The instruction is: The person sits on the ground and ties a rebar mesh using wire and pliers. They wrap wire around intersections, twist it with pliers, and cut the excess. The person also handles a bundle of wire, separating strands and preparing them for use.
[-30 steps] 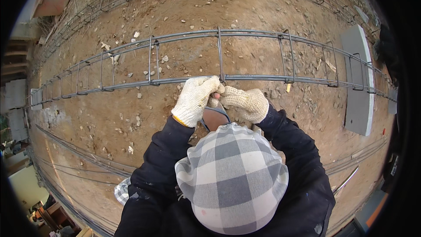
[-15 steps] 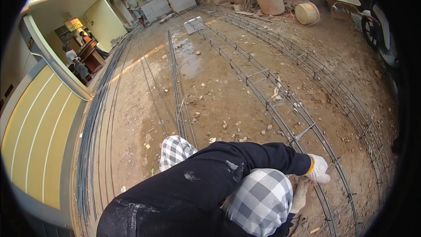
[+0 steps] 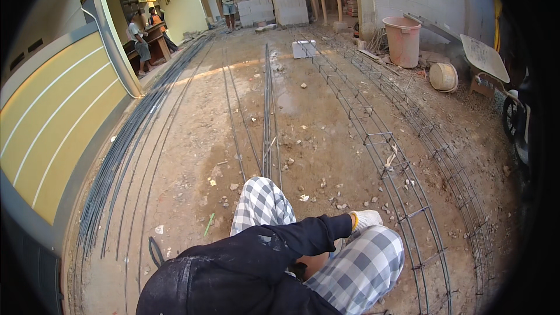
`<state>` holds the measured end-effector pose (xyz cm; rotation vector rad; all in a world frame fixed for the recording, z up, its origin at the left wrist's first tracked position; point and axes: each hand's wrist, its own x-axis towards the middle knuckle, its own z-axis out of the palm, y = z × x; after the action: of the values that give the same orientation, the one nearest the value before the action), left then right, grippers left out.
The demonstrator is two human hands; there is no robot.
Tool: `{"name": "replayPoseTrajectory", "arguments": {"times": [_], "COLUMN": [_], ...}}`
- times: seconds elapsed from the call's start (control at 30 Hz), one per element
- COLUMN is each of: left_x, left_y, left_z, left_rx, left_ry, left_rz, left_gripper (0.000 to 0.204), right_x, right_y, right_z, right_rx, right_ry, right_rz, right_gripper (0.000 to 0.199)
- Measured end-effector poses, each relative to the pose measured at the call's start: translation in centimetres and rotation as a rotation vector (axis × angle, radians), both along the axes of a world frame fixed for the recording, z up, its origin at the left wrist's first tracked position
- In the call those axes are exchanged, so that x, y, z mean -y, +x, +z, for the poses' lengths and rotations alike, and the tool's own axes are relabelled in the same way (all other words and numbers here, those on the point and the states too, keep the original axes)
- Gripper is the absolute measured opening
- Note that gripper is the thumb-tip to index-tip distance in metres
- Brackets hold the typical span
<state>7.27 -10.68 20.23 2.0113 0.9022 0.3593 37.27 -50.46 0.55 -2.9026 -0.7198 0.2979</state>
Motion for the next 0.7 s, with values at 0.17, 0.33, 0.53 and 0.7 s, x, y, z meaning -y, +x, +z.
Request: {"name": "replayPoseTrajectory", "arguments": {"times": [0.17, 0.33, 0.53, 0.7], "left_x": [1.8, 4.4, 4.5, 4.2], "left_y": [-0.9, -2.9, 0.3, 4.8], "left_z": [-0.1, 3.8, 5.6, 1.1], "left_rx": [0.069, 0.185, 0.154, 0.003], "left_ry": [0.177, -0.203, -0.285, -0.204], "left_rz": [0.015, 0.165, 0.177, -0.032], "left_gripper": [0.041, 0.052, 0.045, 0.044], "right_x": [3.2, 3.6, 4.2, 3.3], "right_y": [1.0, 1.7, 1.6, 2.3], "right_z": [-3.8, -4.3, -1.6, 2.6], "right_rx": [-0.021, -0.126, -0.188, -0.205], "right_ry": [-0.155, 0.166, -0.009, -0.114], "right_rz": [-0.121, -0.039, 0.117, 0.239], "right_gripper": [0.04, 0.056, 0.057, 0.05]}}
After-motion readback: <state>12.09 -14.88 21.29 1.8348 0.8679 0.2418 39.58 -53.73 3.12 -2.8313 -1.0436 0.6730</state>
